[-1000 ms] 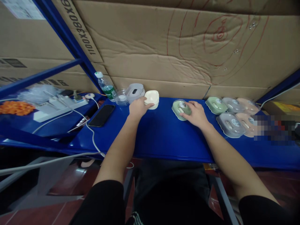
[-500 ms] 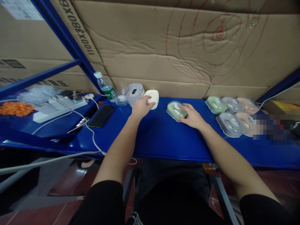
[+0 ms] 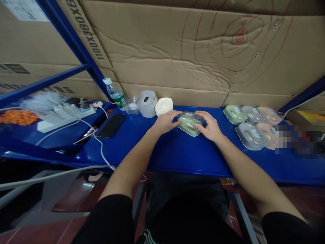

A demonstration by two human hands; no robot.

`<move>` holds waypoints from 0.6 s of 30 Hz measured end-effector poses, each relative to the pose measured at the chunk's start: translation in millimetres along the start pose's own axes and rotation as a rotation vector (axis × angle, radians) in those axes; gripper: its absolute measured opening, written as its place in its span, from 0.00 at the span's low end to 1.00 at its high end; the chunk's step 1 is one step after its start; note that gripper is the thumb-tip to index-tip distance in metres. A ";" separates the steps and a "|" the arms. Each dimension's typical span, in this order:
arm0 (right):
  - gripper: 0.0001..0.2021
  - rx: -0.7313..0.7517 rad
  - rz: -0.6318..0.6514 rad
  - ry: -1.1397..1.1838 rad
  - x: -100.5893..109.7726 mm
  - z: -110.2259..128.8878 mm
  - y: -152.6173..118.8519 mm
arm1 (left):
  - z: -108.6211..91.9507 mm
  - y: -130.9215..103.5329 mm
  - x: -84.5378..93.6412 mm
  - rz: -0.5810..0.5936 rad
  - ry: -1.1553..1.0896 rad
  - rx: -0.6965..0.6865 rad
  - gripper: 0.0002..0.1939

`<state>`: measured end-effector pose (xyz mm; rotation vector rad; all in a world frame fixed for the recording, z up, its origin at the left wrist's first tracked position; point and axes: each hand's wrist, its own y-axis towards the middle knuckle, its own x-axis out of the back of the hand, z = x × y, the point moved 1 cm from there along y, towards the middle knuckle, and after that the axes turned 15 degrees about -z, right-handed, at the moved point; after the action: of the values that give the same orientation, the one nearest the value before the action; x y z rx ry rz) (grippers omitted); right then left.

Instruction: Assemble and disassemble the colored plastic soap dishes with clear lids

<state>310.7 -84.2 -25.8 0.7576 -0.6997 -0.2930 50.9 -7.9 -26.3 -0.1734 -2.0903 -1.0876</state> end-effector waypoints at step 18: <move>0.38 0.039 0.140 -0.106 -8.6 -10.2 -3.4 | 135.1 -10.3 98.8 -1.280 -0.059 0.791 0.16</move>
<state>311.3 -77.0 -37.5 0.7300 -0.8568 -0.1931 -99.2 65.9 -13.0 1.6970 -2.4629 -0.7252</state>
